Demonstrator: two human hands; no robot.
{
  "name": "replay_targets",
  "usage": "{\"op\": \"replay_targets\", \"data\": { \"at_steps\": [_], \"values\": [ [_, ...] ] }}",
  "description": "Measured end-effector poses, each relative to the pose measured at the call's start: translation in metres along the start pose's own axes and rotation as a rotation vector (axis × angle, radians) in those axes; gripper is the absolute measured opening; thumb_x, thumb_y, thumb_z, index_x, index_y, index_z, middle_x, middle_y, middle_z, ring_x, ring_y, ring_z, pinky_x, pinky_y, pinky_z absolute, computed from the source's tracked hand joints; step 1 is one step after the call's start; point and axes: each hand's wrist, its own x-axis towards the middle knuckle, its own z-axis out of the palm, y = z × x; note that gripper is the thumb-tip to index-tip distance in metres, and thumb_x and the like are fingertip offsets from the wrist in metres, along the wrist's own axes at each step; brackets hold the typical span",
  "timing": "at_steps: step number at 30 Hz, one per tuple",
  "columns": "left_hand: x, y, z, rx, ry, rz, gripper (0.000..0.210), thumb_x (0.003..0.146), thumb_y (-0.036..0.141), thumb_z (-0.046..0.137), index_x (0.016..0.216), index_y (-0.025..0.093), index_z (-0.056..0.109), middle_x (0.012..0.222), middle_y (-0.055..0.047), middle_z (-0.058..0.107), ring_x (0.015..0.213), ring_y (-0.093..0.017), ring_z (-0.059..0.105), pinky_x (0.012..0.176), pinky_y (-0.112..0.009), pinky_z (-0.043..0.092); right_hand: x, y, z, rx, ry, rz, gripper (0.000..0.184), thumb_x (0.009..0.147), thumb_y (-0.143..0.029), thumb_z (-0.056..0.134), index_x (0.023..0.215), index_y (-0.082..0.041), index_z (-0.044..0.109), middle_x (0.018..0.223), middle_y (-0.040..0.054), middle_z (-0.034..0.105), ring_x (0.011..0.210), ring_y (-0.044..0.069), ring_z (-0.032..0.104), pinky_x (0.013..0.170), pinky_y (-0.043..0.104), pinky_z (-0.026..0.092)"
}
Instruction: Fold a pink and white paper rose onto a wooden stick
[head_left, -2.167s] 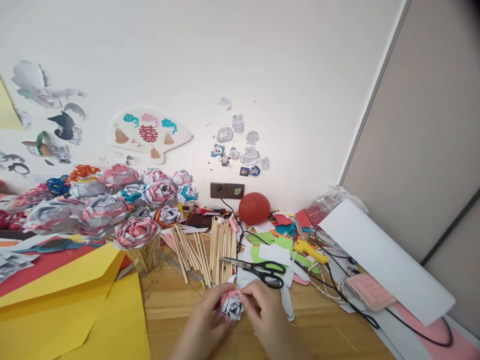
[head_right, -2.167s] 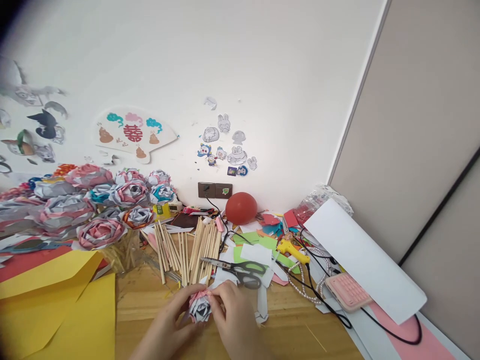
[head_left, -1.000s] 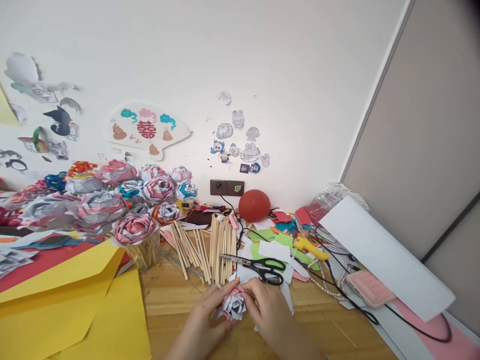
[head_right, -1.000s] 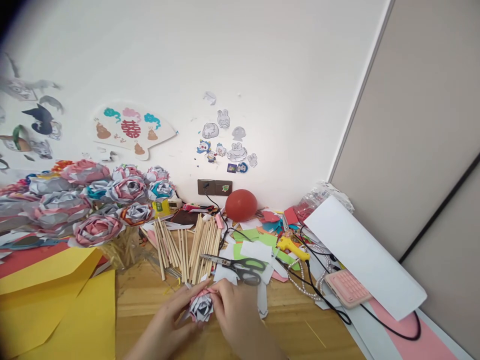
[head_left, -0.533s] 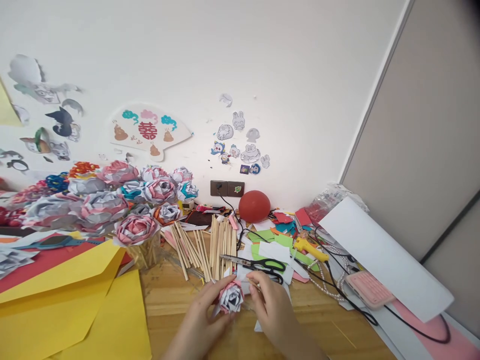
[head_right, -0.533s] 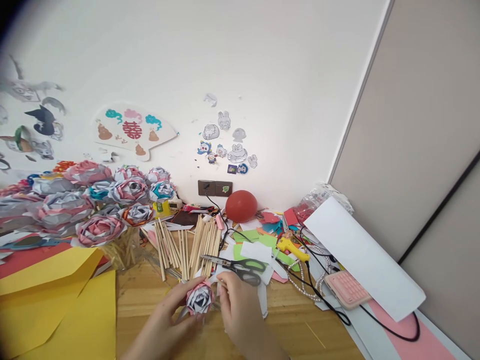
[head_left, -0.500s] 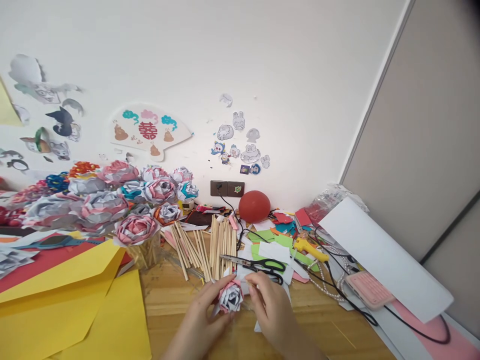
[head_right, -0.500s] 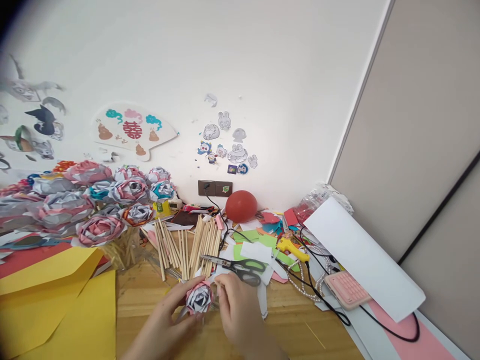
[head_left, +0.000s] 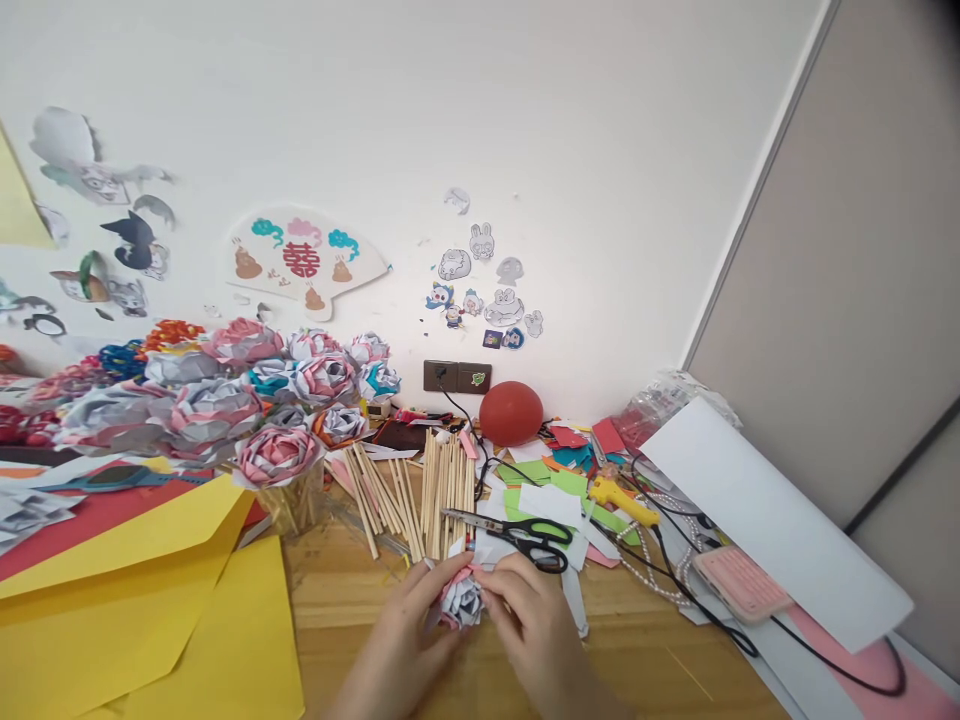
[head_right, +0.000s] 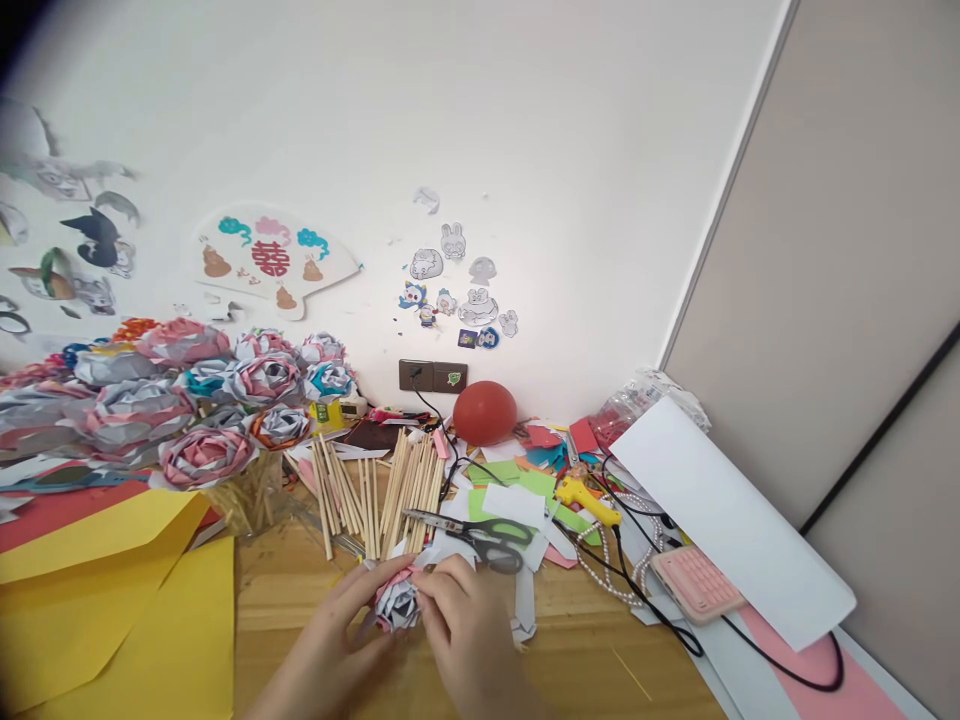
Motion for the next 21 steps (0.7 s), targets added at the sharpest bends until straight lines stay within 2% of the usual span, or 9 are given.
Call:
{"op": "replay_targets", "data": {
  "at_steps": [7, 15, 18, 21],
  "values": [
    [-0.0004, -0.0008, 0.0007, 0.001, -0.040, -0.008, 0.052, 0.065, 0.004, 0.053, 0.112, 0.026, 0.057, 0.096, -0.005, 0.064, 0.089, -0.021, 0.060, 0.080, -0.032, 0.048, -0.0004, 0.0021, 0.0006, -0.048, 0.001, 0.019, 0.017, 0.089, -0.019, 0.039, 0.089, -0.019, 0.057, 0.075, 0.0032, 0.059, 0.066, 0.015, 0.057, 0.059, 0.023, 0.045],
    [-0.0017, -0.0036, 0.0020, 0.036, -0.063, 0.017, 0.056, 0.064, -0.001, 0.049, 0.112, 0.025, 0.057, 0.094, -0.006, 0.062, 0.089, -0.020, 0.059, 0.080, -0.030, 0.047, -0.0022, 0.0062, -0.0017, -0.252, -0.033, -0.204, 0.028, 0.094, -0.021, 0.031, 0.090, -0.017, 0.058, 0.076, 0.0050, 0.061, 0.062, 0.013, 0.058, 0.055, 0.022, 0.045],
    [-0.0029, -0.0047, 0.0024, 0.055, -0.068, 0.020, 0.056, 0.065, 0.000, 0.048, 0.113, 0.026, 0.056, 0.090, -0.005, 0.061, 0.084, -0.019, 0.060, 0.077, -0.030, 0.048, -0.0004, 0.0047, -0.0016, -0.279, 0.002, -0.197, 0.028, 0.093, -0.021, 0.032, 0.082, -0.017, 0.058, 0.070, 0.0035, 0.060, 0.058, 0.013, 0.057, 0.053, 0.023, 0.043],
    [-0.0042, -0.0045, 0.0023, 0.062, -0.069, 0.026, 0.056, 0.065, 0.000, 0.048, 0.114, 0.027, 0.055, 0.091, -0.004, 0.060, 0.083, -0.019, 0.060, 0.077, -0.030, 0.049, -0.0008, 0.0039, 0.0000, -0.202, 0.015, -0.123, 0.024, 0.092, -0.023, 0.034, 0.080, -0.018, 0.054, 0.066, 0.0014, 0.058, 0.056, 0.013, 0.056, 0.052, 0.022, 0.042]
  ]
}}
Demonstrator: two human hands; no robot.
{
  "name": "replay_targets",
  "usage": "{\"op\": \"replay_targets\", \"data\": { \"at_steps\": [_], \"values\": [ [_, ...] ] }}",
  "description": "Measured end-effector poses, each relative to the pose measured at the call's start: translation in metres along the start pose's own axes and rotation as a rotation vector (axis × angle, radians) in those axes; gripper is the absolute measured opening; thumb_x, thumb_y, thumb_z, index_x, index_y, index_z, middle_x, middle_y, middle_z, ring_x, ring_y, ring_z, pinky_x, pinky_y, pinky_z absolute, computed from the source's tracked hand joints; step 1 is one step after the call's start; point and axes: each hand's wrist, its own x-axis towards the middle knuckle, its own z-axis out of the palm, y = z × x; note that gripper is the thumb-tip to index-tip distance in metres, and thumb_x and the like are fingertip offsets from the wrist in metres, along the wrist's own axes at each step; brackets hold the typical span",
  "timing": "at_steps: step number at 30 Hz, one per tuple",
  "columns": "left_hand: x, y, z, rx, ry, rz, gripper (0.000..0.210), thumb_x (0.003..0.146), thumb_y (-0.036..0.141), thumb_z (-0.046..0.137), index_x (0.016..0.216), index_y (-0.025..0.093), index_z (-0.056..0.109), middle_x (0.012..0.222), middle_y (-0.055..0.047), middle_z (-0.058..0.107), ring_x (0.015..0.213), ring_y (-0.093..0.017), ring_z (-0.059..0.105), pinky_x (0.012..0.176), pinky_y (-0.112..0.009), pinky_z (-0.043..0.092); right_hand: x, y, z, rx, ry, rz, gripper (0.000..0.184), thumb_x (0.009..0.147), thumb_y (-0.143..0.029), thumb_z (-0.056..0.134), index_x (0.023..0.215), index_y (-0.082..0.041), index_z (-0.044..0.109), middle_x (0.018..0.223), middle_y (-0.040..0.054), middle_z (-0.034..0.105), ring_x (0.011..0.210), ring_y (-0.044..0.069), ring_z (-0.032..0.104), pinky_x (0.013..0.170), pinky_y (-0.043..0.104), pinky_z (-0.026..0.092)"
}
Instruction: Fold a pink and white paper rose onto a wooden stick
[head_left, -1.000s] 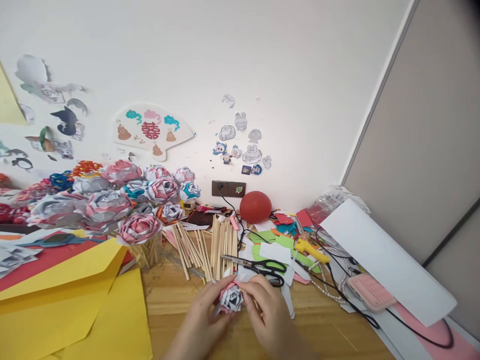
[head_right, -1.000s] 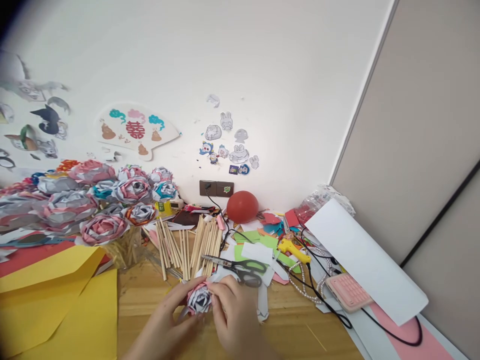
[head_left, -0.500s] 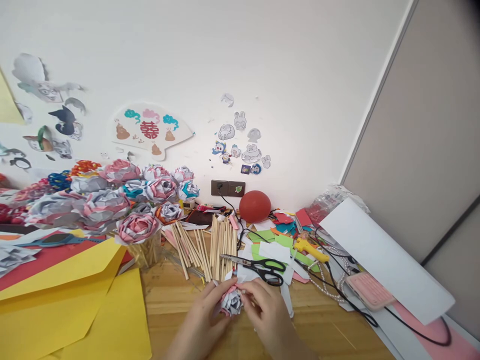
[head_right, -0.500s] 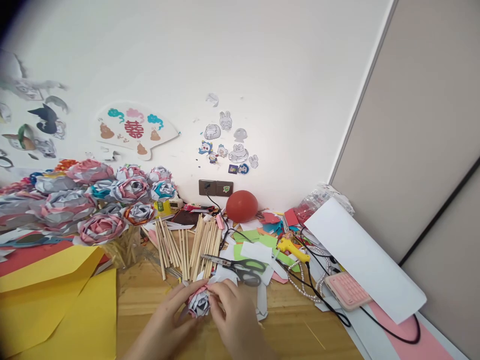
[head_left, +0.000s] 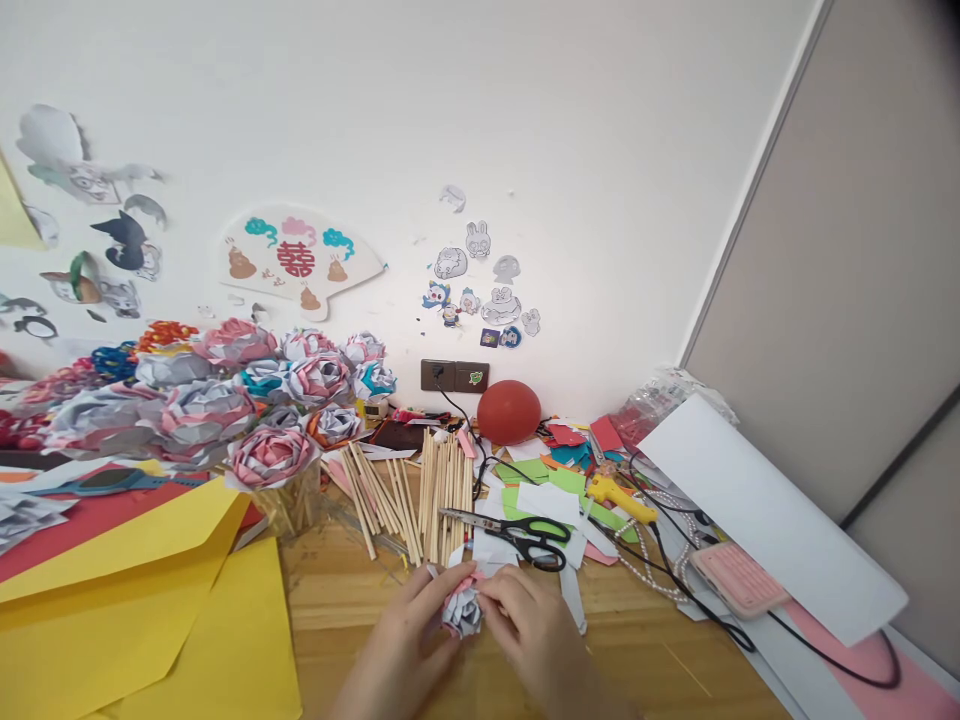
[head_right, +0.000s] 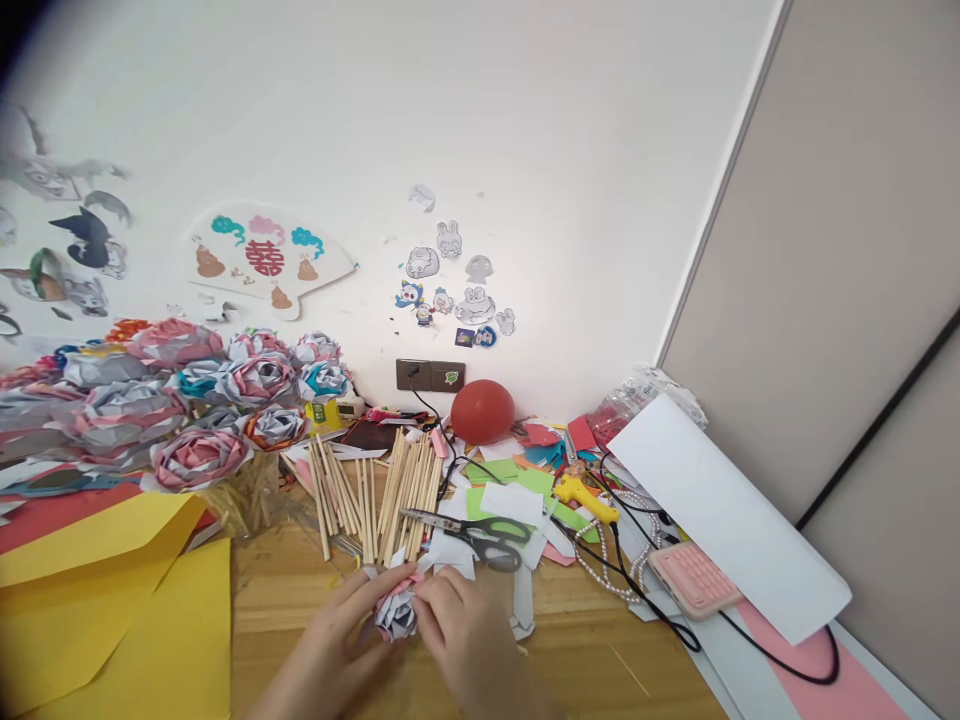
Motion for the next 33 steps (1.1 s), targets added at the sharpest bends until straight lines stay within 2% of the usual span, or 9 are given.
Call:
{"op": "replay_targets", "data": {
  "at_steps": [3, 10, 16, 21, 28, 33],
  "values": [
    [-0.0006, 0.0024, -0.0010, -0.010, -0.011, 0.014, 0.056, 0.066, 0.001, 0.049, 0.115, 0.027, 0.055, 0.093, -0.005, 0.060, 0.087, -0.019, 0.060, 0.078, -0.030, 0.048, -0.0021, 0.0007, 0.0006, 0.069, -0.018, 0.050, 0.018, 0.091, -0.023, 0.035, 0.089, -0.018, 0.052, 0.067, 0.0005, 0.059, 0.055, 0.013, 0.055, 0.051, 0.021, 0.041],
    [0.0007, 0.0048, -0.0024, -0.026, 0.008, 0.003, 0.056, 0.063, -0.001, 0.049, 0.111, 0.027, 0.058, 0.091, -0.004, 0.062, 0.087, -0.019, 0.060, 0.079, -0.030, 0.048, 0.0004, 0.0028, -0.0037, 0.054, -0.094, -0.057, 0.022, 0.092, -0.020, 0.033, 0.082, -0.018, 0.053, 0.069, 0.0023, 0.057, 0.060, 0.013, 0.056, 0.054, 0.021, 0.041],
    [0.0004, 0.0038, -0.0007, -0.003, 0.014, 0.006, 0.059, 0.062, -0.002, 0.047, 0.112, 0.028, 0.057, 0.090, -0.003, 0.062, 0.085, -0.019, 0.061, 0.077, -0.028, 0.049, -0.0004, 0.0021, -0.0027, 0.076, -0.090, 0.051, 0.019, 0.089, -0.022, 0.036, 0.077, -0.019, 0.050, 0.066, -0.0005, 0.056, 0.055, 0.012, 0.053, 0.051, 0.021, 0.037],
    [0.0005, 0.0072, -0.0019, -0.003, 0.002, 0.020, 0.060, 0.061, -0.003, 0.047, 0.111, 0.028, 0.058, 0.092, -0.003, 0.064, 0.087, -0.019, 0.061, 0.079, -0.029, 0.048, -0.0014, 0.0040, -0.0023, 0.116, -0.150, 0.136, 0.020, 0.090, -0.025, 0.036, 0.079, -0.020, 0.051, 0.066, -0.0015, 0.059, 0.057, 0.012, 0.056, 0.053, 0.020, 0.038],
    [0.0015, 0.0051, -0.0018, -0.048, 0.013, -0.011, 0.055, 0.063, 0.002, 0.052, 0.112, 0.026, 0.058, 0.093, -0.005, 0.065, 0.088, -0.021, 0.061, 0.080, -0.032, 0.049, 0.0047, -0.0008, -0.0054, -0.017, -0.133, 0.118, 0.024, 0.091, -0.026, 0.033, 0.076, -0.019, 0.051, 0.067, 0.0005, 0.060, 0.057, 0.015, 0.057, 0.051, 0.023, 0.037],
    [0.0014, 0.0058, -0.0010, -0.046, 0.016, -0.013, 0.052, 0.065, 0.005, 0.054, 0.111, 0.027, 0.059, 0.099, -0.006, 0.066, 0.094, -0.022, 0.060, 0.082, -0.032, 0.048, -0.0002, 0.0006, 0.0002, 0.052, -0.125, 0.183, 0.021, 0.090, -0.024, 0.034, 0.077, -0.020, 0.051, 0.067, -0.0002, 0.061, 0.059, 0.015, 0.058, 0.052, 0.022, 0.038]
  ]
}}
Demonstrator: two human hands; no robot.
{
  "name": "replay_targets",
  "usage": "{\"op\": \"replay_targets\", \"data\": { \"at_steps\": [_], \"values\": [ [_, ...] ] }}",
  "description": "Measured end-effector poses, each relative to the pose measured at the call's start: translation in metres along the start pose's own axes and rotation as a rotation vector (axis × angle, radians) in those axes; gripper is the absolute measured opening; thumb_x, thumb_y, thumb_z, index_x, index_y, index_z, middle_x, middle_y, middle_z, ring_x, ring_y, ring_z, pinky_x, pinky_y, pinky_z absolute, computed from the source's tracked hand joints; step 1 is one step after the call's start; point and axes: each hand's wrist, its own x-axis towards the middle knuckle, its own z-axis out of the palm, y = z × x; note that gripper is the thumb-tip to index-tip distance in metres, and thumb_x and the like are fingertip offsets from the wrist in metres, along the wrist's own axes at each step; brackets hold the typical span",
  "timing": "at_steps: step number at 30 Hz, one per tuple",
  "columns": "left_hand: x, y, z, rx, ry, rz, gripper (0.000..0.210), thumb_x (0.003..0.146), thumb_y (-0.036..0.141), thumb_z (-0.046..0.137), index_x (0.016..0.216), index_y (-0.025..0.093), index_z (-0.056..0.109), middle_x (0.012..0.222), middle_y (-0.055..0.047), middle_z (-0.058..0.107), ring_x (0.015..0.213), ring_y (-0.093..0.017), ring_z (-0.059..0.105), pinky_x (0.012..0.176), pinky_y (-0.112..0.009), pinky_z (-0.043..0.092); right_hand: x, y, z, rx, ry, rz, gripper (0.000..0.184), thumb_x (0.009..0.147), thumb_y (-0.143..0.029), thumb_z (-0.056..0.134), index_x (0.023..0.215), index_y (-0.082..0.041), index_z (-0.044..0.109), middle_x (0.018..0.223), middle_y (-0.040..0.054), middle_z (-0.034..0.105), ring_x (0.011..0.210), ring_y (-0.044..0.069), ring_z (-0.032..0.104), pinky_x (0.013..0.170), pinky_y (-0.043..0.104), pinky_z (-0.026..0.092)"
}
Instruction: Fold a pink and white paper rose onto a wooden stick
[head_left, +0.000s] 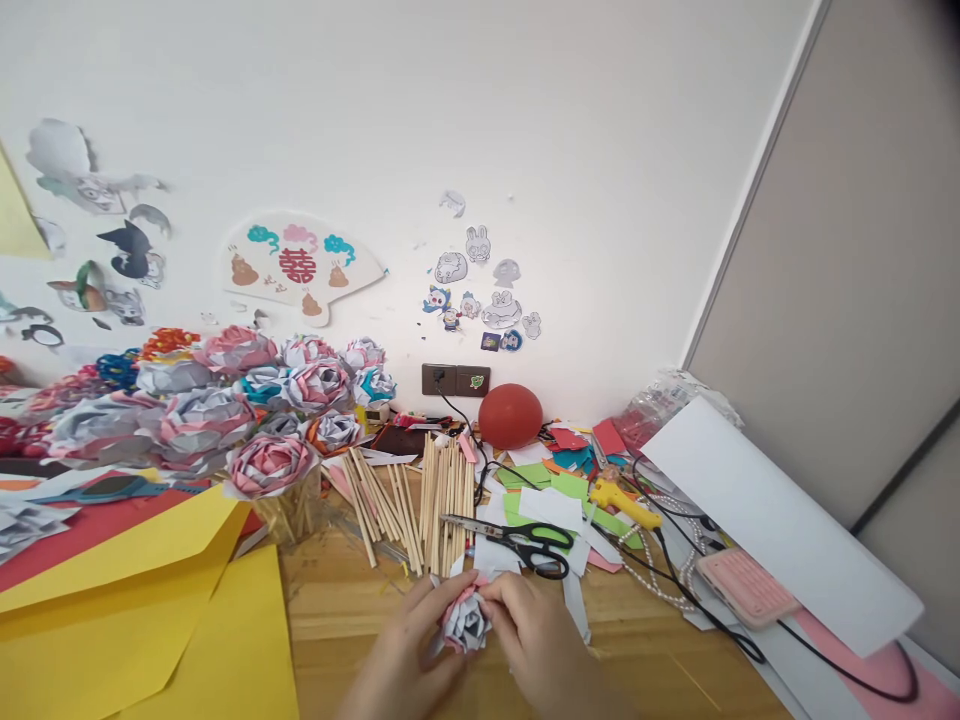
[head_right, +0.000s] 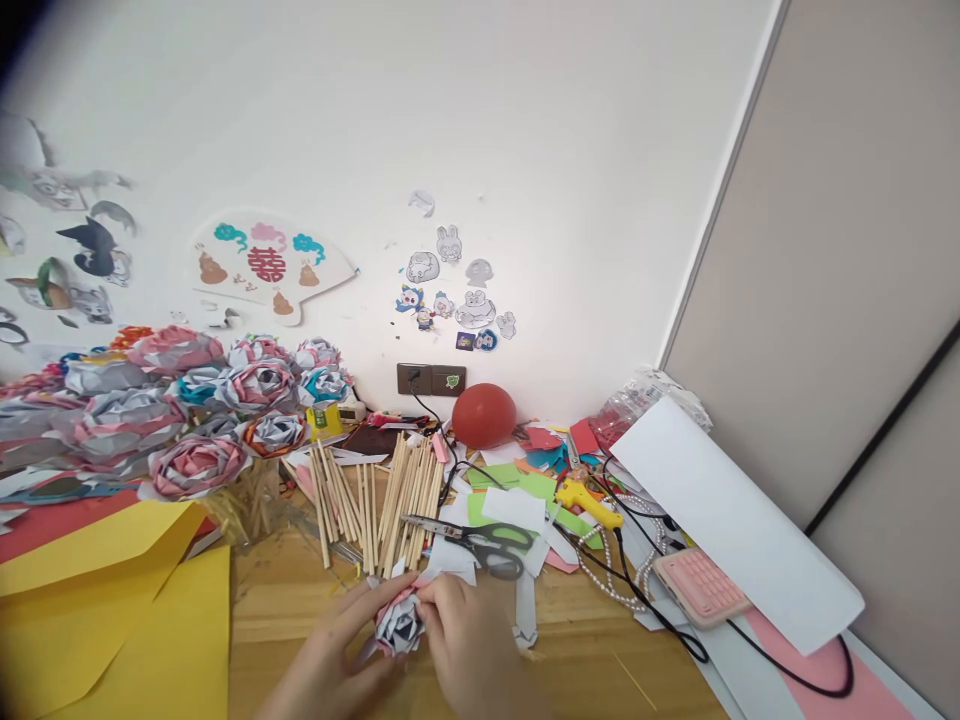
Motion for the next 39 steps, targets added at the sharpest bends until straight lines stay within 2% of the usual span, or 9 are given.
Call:
{"op": "replay_targets", "data": {
  "at_steps": [6, 10, 13, 17, 20, 23, 26, 32, 39],
  "values": [
    [0.002, 0.003, -0.002, -0.003, -0.017, -0.021, 0.052, 0.066, 0.008, 0.056, 0.115, 0.025, 0.056, 0.101, -0.006, 0.066, 0.093, -0.021, 0.059, 0.084, -0.032, 0.047, -0.001, 0.002, -0.002, -0.013, 0.019, 0.029, 0.013, 0.089, -0.024, 0.039, 0.085, -0.020, 0.050, 0.068, 0.0000, 0.061, 0.058, 0.014, 0.058, 0.052, 0.022, 0.038],
    [0.001, 0.007, -0.004, 0.007, -0.058, -0.021, 0.051, 0.068, 0.010, 0.056, 0.116, 0.024, 0.055, 0.096, -0.006, 0.066, 0.088, -0.020, 0.060, 0.080, -0.030, 0.047, 0.002, 0.003, -0.012, 0.035, 0.073, -0.069, 0.012, 0.088, -0.020, 0.039, 0.084, -0.019, 0.050, 0.069, 0.0005, 0.057, 0.061, 0.014, 0.055, 0.057, 0.023, 0.040],
    [0.000, 0.011, -0.004, 0.007, -0.109, -0.012, 0.051, 0.067, 0.008, 0.055, 0.115, 0.024, 0.055, 0.093, -0.004, 0.065, 0.086, -0.019, 0.060, 0.079, -0.027, 0.047, 0.004, 0.002, -0.017, 0.110, 0.009, -0.177, 0.010, 0.085, -0.017, 0.043, 0.085, -0.019, 0.053, 0.078, 0.0026, 0.057, 0.070, 0.014, 0.056, 0.064, 0.024, 0.042],
    [0.000, 0.012, -0.003, 0.021, -0.163, 0.010, 0.051, 0.067, 0.007, 0.053, 0.114, 0.024, 0.056, 0.089, -0.003, 0.062, 0.082, -0.018, 0.059, 0.074, -0.024, 0.046, 0.006, 0.001, -0.021, 0.142, -0.111, -0.204, 0.008, 0.081, -0.017, 0.051, 0.087, -0.020, 0.056, 0.088, 0.0038, 0.056, 0.077, 0.014, 0.056, 0.069, 0.025, 0.044],
    [0.000, 0.012, -0.003, 0.045, -0.195, 0.019, 0.053, 0.065, 0.005, 0.053, 0.113, 0.026, 0.056, 0.088, -0.001, 0.061, 0.080, -0.017, 0.058, 0.072, -0.023, 0.046, 0.007, 0.000, -0.023, 0.179, -0.142, -0.201, 0.006, 0.082, -0.018, 0.050, 0.082, -0.019, 0.056, 0.083, 0.0030, 0.057, 0.074, 0.013, 0.056, 0.067, 0.023, 0.044],
    [0.000, 0.011, -0.002, 0.072, -0.214, 0.026, 0.055, 0.063, 0.002, 0.051, 0.111, 0.028, 0.056, 0.086, -0.001, 0.059, 0.078, -0.016, 0.057, 0.071, -0.022, 0.045, 0.008, -0.002, -0.022, 0.189, -0.134, -0.183, 0.011, 0.084, -0.018, 0.048, 0.077, -0.019, 0.056, 0.073, 0.0015, 0.056, 0.066, 0.012, 0.055, 0.060, 0.021, 0.042],
    [-0.001, 0.011, -0.002, 0.076, -0.223, 0.042, 0.055, 0.062, 0.001, 0.049, 0.109, 0.028, 0.057, 0.085, -0.001, 0.058, 0.079, -0.016, 0.057, 0.071, -0.021, 0.045, 0.007, -0.004, -0.022, 0.125, -0.142, -0.159, 0.013, 0.086, -0.020, 0.047, 0.079, -0.019, 0.057, 0.070, 0.0008, 0.056, 0.062, 0.012, 0.054, 0.057, 0.021, 0.041],
    [0.000, 0.009, -0.004, 0.100, -0.204, 0.054, 0.059, 0.061, 0.001, 0.048, 0.113, 0.028, 0.055, 0.086, -0.001, 0.058, 0.078, -0.016, 0.059, 0.070, -0.022, 0.047, 0.006, -0.002, -0.023, -0.073, -0.159, -0.351, 0.030, 0.092, -0.019, 0.032, 0.078, -0.019, 0.058, 0.069, 0.0016, 0.059, 0.057, 0.011, 0.054, 0.053, 0.020, 0.041],
    [0.000, 0.013, -0.005, 0.064, -0.240, 0.059, 0.060, 0.061, 0.002, 0.051, 0.114, 0.029, 0.055, 0.086, 0.000, 0.059, 0.079, -0.016, 0.058, 0.071, -0.021, 0.046, 0.005, 0.002, -0.019, -0.269, -0.114, -0.472, 0.037, 0.094, -0.019, 0.027, 0.074, -0.018, 0.058, 0.060, 0.0022, 0.059, 0.052, 0.013, 0.056, 0.048, 0.023, 0.040]
  ]
}}
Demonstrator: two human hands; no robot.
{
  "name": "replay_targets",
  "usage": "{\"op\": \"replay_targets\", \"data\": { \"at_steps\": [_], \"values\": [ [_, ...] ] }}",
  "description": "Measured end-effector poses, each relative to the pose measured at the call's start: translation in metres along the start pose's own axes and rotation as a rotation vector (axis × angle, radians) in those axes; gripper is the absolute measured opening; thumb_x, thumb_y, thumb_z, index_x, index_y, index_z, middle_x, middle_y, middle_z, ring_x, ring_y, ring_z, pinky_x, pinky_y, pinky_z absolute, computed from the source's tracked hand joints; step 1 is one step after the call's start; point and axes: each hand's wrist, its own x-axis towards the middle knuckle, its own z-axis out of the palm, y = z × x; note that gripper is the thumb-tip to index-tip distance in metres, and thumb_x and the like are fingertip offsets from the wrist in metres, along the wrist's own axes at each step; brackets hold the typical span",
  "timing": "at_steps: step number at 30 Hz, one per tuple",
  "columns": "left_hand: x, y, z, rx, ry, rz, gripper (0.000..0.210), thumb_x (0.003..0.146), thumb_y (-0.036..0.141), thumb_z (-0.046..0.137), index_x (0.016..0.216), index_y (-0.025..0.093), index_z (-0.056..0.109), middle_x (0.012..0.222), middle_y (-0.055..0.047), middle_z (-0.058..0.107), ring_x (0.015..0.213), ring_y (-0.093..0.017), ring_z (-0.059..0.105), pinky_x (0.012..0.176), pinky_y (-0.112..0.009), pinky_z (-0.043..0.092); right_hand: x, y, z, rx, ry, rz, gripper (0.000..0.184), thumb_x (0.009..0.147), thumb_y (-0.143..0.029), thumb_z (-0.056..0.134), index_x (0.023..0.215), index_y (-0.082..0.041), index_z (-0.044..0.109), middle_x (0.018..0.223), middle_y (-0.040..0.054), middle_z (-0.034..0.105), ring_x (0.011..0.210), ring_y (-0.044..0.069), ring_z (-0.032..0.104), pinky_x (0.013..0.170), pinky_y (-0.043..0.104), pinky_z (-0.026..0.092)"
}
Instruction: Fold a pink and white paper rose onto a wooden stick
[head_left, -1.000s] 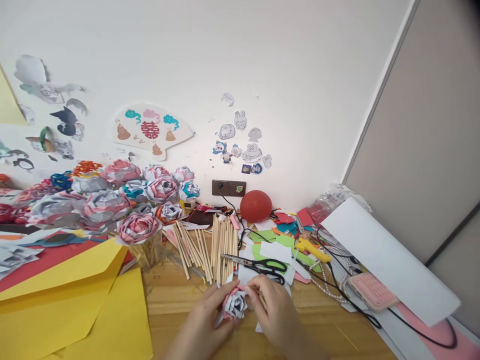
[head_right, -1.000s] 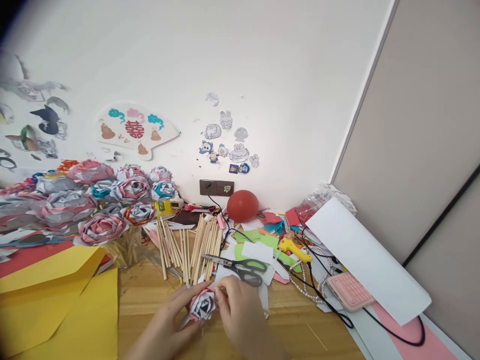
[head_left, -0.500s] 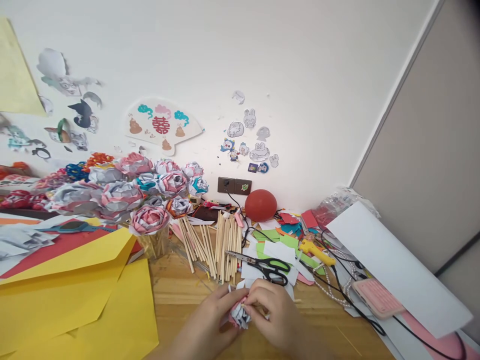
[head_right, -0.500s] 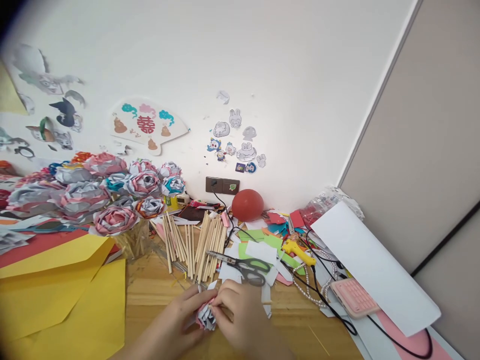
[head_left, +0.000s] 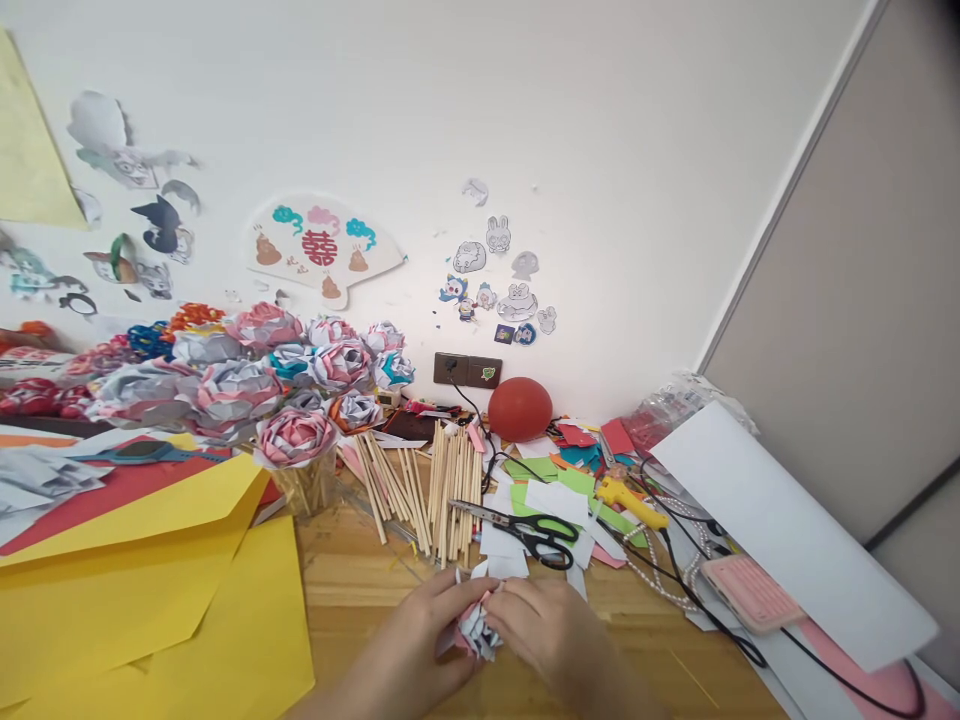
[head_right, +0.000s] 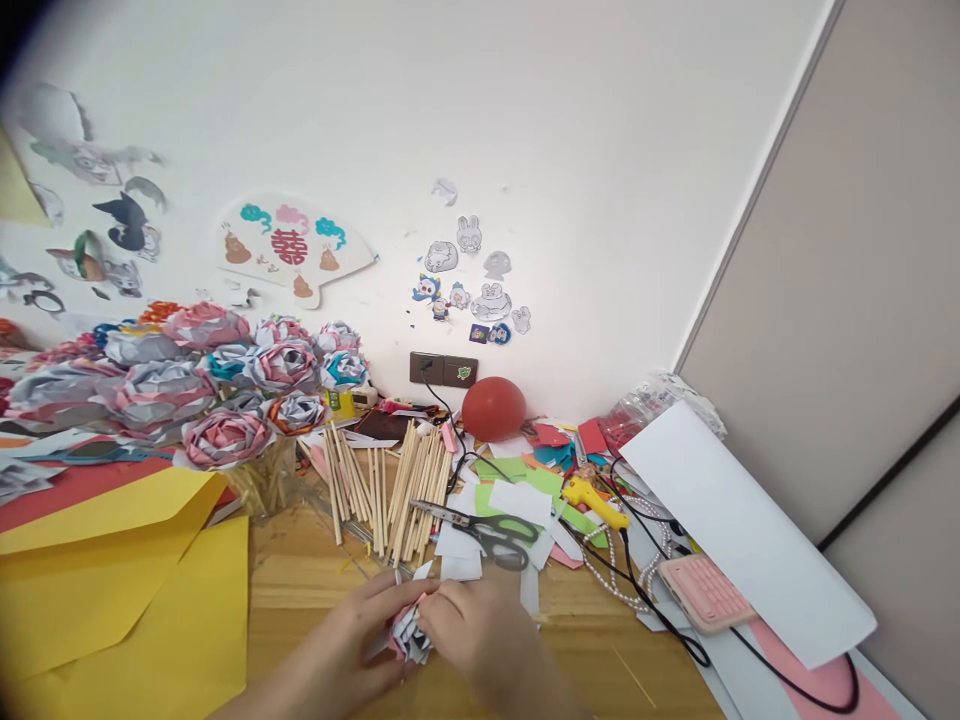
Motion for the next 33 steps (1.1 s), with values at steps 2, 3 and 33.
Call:
{"op": "replay_targets", "data": {
  "at_steps": [2, 3, 33],
  "values": [
    [0.000, 0.001, 0.000, -0.019, -0.003, -0.001, 0.060, 0.060, 0.001, 0.051, 0.113, 0.029, 0.056, 0.085, 0.000, 0.060, 0.078, -0.016, 0.059, 0.070, -0.021, 0.046, 0.001, 0.000, -0.002, 0.003, -0.010, -0.008, 0.040, 0.095, -0.021, 0.024, 0.073, -0.017, 0.057, 0.059, 0.0022, 0.060, 0.052, 0.013, 0.057, 0.048, 0.024, 0.040],
    [-0.001, 0.001, 0.000, -0.029, -0.002, -0.004, 0.060, 0.060, 0.001, 0.052, 0.113, 0.030, 0.056, 0.086, 0.000, 0.060, 0.078, -0.016, 0.059, 0.071, -0.021, 0.046, 0.002, 0.000, -0.003, 0.016, -0.012, -0.003, 0.041, 0.095, -0.022, 0.023, 0.074, -0.017, 0.057, 0.060, 0.0023, 0.061, 0.053, 0.013, 0.057, 0.049, 0.024, 0.040],
    [0.015, -0.038, 0.023, -0.818, 0.277, -0.224, 0.057, 0.054, 0.001, 0.060, 0.103, 0.024, 0.043, 0.088, 0.002, 0.058, 0.079, -0.015, 0.059, 0.070, -0.026, 0.047, 0.005, -0.031, 0.025, 0.337, 0.030, 0.448, 0.023, 0.074, -0.003, 0.048, 0.090, -0.019, 0.054, 0.080, 0.0032, 0.060, 0.068, 0.018, 0.059, 0.058, 0.024, 0.047]
  ]
}}
